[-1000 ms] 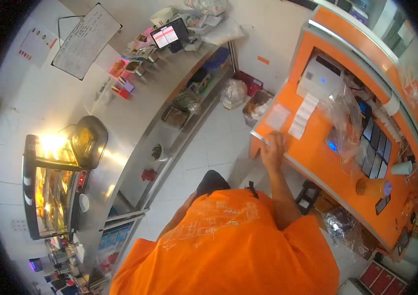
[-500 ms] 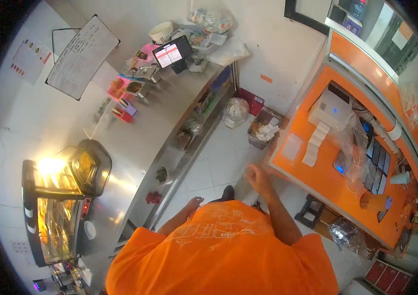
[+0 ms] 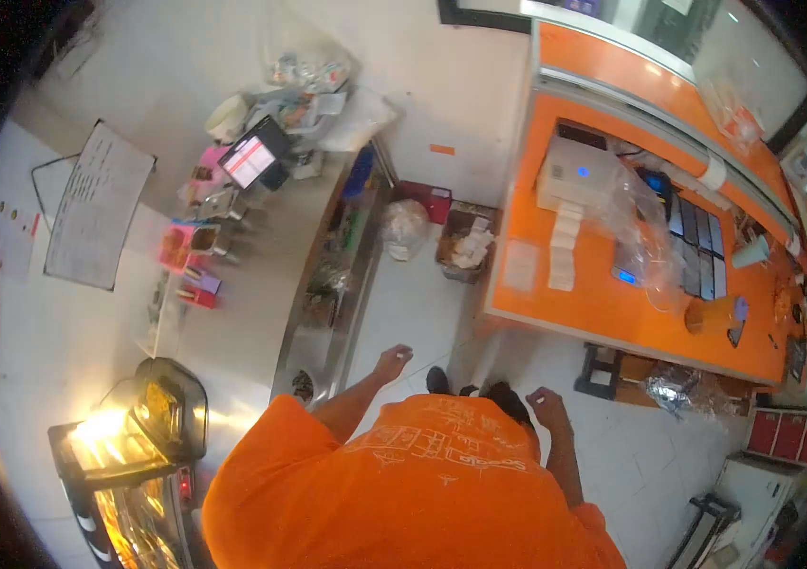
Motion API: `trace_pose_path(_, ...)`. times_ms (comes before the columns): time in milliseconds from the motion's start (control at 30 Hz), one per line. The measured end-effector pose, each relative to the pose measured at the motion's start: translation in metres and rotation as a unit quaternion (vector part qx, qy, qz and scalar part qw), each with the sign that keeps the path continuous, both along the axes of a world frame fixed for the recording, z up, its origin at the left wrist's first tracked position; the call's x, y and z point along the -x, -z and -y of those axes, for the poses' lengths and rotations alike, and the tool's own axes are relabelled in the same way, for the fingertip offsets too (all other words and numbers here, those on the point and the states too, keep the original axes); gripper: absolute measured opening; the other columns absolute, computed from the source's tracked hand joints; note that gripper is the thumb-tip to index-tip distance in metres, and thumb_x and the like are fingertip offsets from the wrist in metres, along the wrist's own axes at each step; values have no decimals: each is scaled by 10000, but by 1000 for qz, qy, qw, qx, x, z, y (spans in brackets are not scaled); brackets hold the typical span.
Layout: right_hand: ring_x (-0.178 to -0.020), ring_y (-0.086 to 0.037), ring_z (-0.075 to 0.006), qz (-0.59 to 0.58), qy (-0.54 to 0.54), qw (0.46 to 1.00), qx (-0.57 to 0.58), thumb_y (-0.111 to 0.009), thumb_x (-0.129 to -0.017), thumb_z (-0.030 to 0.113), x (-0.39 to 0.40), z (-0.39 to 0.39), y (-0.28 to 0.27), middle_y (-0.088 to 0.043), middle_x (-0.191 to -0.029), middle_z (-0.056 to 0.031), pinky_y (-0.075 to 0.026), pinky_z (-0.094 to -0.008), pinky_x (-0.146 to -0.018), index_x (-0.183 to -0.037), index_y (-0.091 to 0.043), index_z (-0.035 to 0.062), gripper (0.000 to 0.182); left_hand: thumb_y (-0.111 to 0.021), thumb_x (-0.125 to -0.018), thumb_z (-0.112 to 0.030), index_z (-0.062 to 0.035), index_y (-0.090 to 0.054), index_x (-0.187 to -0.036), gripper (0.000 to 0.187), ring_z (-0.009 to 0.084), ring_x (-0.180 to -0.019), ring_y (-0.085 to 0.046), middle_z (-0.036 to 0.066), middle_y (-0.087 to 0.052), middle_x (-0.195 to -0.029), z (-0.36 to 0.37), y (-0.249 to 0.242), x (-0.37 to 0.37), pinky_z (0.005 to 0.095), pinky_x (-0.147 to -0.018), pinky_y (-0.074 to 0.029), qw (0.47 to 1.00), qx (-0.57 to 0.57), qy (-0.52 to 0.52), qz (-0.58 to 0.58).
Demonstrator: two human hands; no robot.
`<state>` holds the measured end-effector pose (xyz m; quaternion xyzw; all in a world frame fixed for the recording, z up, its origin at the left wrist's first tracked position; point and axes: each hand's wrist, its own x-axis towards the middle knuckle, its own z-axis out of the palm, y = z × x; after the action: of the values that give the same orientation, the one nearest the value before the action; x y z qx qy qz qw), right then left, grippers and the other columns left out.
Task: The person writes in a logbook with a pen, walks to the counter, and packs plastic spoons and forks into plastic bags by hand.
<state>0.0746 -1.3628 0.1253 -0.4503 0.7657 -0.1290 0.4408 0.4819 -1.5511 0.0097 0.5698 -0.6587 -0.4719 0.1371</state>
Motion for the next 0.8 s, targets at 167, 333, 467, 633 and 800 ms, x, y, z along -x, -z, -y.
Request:
trace_pose_path(167,-819,-667,-276,-23,149,967,206,-665,-885,200,58,-24,4,-689,-898,-147,-516,-369,-753,-1022,-651,22,225,-645,-895,-88,-30,-662,-998,120,208,-766,-662,109,-702,-865,45,-77,133,330,-715,-508,980,141,-14,-142)
trace_pose_path(333,-756,-662,-187,-52,203,926,315,-671,-884,144,145,-27,-3,-694,-834,-96,-521,-315,-651,-1009,-658,42,162,-664,-863,-73,-42,-660,-948,91,199,-668,-621,85,-684,-783,28,-156,269,324,-628,-463,949,215,89,-213)
trace_pose_path(467,-731,-657,-180,-80,259,909,317,-669,-885,131,225,-42,-32,-689,-817,-91,-512,-312,-633,-993,-661,33,145,-682,-828,-72,-52,-658,-924,101,219,-706,-627,91,-686,-822,-4,-152,371,333,-646,-467,933,237,128,-240)
trace_pose_path(633,-667,-628,-188,-172,337,843,382,-681,-874,92,306,-56,-60,-645,-722,-95,-487,-308,-610,-926,-631,16,105,-682,-825,-38,-46,-659,-943,121,281,-880,-624,106,-679,-902,-22,-166,468,371,-742,-486,927,240,179,-226)
trace_pose_path(800,-924,-638,-301,-193,195,894,354,-701,-856,273,351,-5,-78,-649,-976,-140,-499,-416,-814,-1093,-617,66,326,-694,-827,-59,-43,-624,-1057,241,321,-989,-585,140,-646,-1032,-3,-186,487,406,-850,-465,917,330,124,-185)
